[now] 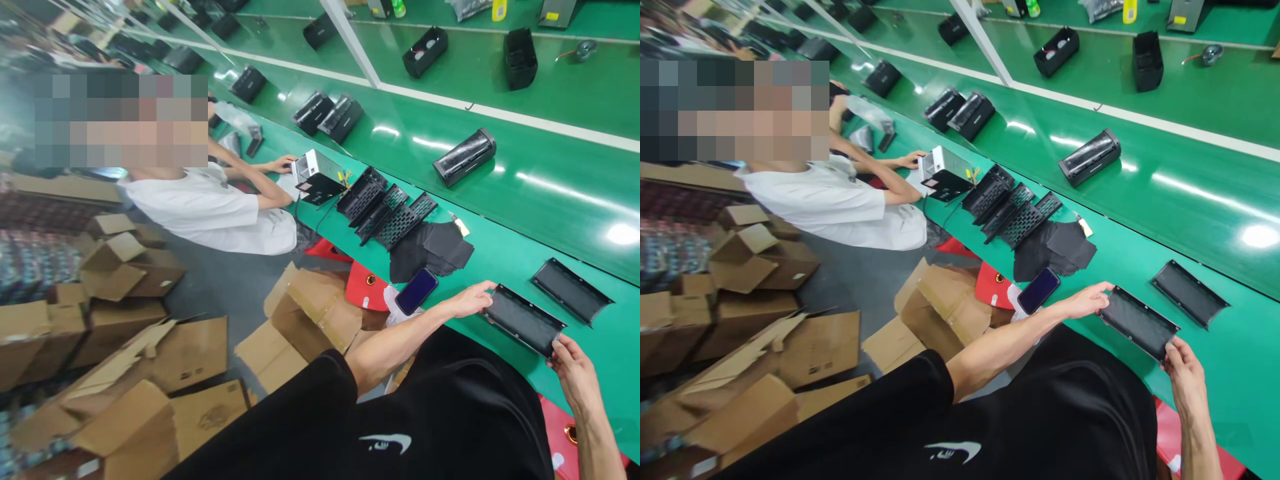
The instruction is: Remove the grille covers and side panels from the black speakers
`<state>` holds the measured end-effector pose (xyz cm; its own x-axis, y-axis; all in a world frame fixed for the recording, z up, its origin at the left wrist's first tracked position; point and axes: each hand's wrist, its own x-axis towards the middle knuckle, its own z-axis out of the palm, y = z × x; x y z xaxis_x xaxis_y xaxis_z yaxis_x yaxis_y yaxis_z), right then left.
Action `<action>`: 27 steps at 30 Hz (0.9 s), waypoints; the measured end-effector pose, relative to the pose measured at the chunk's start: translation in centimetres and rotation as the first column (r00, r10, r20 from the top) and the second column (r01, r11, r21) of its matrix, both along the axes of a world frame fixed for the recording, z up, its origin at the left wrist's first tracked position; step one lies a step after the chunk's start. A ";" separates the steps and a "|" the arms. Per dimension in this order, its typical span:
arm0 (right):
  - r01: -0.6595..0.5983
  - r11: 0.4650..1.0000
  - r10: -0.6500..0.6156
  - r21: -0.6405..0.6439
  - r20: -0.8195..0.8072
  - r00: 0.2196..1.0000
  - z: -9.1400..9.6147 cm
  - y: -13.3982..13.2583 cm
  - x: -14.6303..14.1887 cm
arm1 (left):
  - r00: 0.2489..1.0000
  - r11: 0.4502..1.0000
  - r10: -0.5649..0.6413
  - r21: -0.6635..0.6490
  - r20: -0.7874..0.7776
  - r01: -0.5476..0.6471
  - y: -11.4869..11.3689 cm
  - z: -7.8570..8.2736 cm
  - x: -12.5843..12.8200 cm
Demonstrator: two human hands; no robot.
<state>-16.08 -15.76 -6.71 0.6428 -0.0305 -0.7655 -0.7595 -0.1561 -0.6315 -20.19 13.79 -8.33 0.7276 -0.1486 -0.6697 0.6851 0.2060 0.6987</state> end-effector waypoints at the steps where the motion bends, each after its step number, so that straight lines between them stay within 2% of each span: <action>1: 0.004 1.000 -0.004 -0.006 -0.003 1.000 -0.2 0.0 0.0 | 1.000 1.000 -0.004 0.008 0.004 0.004 0.0 -0.1 0.0; 9: 0.022 0.998 -0.023 -0.060 -0.023 0.999 -1.6 -0.3 0.1 | 0.999 0.999 -0.042 0.022 0.017 0.042 -0.7 -1.5 0.3; 17: 0.024 0.990 -0.026 -0.138 -0.015 1.000 -3.3 -1.5 0.0 | 0.978 0.958 -0.202 0.218 0.042 0.188 -1.9 -3.7 1.4; 23: 0.023 0.986 -0.017 -0.167 0.040 0.999 -4.1 -2.0 -0.6 | 0.967 0.925 -0.255 0.296 0.014 0.239 -2.4 -3.5 1.8; 27: 0.007 0.981 0.010 -0.194 0.085 0.996 -3.9 -2.2 -0.7 | 0.939 0.857 -0.343 0.420 0.035 0.298 -2.9 -2.7 2.2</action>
<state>-16.83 -17.99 -10.65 0.7054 -0.1723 -0.6875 -0.7040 -0.2831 -0.6514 -17.95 10.92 -11.05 0.7554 -0.1198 -0.6442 0.5826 -0.3270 0.7441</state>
